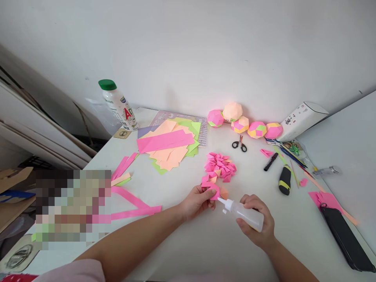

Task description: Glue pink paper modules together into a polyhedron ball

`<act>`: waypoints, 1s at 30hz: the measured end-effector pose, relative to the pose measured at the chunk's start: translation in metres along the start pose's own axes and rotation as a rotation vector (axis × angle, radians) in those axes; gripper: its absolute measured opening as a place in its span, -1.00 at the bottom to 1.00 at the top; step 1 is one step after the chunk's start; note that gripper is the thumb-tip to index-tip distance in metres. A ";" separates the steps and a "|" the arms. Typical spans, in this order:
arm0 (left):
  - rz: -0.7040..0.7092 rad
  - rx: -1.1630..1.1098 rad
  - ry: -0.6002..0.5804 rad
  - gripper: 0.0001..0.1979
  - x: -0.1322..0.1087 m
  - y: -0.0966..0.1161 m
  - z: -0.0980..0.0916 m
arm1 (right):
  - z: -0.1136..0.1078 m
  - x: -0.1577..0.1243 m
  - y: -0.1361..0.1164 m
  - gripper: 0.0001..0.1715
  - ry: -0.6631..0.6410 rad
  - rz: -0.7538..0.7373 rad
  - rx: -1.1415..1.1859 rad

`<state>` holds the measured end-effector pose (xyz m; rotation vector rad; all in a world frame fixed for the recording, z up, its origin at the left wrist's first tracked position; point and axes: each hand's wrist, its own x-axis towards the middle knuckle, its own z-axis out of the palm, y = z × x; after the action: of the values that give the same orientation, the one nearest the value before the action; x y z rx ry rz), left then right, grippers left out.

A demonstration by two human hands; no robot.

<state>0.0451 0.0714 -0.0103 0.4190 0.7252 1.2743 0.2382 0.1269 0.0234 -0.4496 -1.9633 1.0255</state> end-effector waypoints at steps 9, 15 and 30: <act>-0.014 0.034 0.007 -0.63 -0.001 0.000 0.001 | 0.007 0.004 -0.009 -0.56 -0.112 -0.341 -0.241; -0.012 0.036 0.006 -0.63 -0.001 -0.001 0.000 | 0.009 0.003 -0.009 -0.58 -0.129 -0.455 -0.346; -0.019 0.000 0.015 -0.64 0.001 -0.002 -0.001 | 0.010 -0.003 -0.005 -0.61 -0.208 -0.494 -0.412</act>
<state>0.0459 0.0714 -0.0128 0.4028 0.7399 1.2610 0.2325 0.1169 0.0231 -0.0599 -2.3207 0.3650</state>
